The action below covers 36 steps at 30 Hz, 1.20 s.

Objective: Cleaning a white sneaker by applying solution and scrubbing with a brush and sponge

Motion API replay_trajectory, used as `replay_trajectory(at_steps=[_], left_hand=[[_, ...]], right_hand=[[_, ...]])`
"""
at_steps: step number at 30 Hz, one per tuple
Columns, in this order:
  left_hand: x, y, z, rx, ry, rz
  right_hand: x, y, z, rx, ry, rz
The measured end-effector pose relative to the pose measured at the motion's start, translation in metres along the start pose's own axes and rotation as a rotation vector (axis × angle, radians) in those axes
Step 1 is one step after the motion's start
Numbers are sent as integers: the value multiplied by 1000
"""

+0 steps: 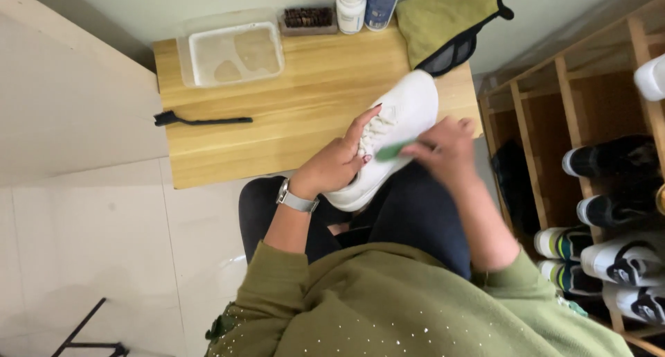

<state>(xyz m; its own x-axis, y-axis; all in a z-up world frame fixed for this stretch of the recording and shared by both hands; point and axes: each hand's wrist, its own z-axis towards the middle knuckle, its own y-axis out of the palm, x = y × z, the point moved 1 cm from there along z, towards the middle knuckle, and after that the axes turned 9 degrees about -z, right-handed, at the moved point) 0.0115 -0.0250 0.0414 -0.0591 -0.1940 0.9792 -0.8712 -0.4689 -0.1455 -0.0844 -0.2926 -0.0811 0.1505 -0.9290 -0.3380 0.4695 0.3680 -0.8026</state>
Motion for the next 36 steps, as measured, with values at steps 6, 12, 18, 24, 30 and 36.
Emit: replay_trajectory(at_steps=[6, 12, 18, 24, 30, 36], left_hand=[[4, 2, -4, -42, -75, 123], [53, 6, -17, -89, -97, 188], [33, 13, -11, -30, -149, 318], [53, 19, -2, -81, -218, 508], [41, 6, 2, 30, -299, 319], [35, 3, 6, 29, -285, 219]], right_hand=[[4, -9, 6, 6, 22, -44], [12, -18, 1, 27, 18, -156], [5, -22, -3, 44, 52, -254], [-15, -15, -6, -6, 166, -46], [13, 6, -17, 117, 276, 167], [47, 48, -10, 145, 268, 53]])
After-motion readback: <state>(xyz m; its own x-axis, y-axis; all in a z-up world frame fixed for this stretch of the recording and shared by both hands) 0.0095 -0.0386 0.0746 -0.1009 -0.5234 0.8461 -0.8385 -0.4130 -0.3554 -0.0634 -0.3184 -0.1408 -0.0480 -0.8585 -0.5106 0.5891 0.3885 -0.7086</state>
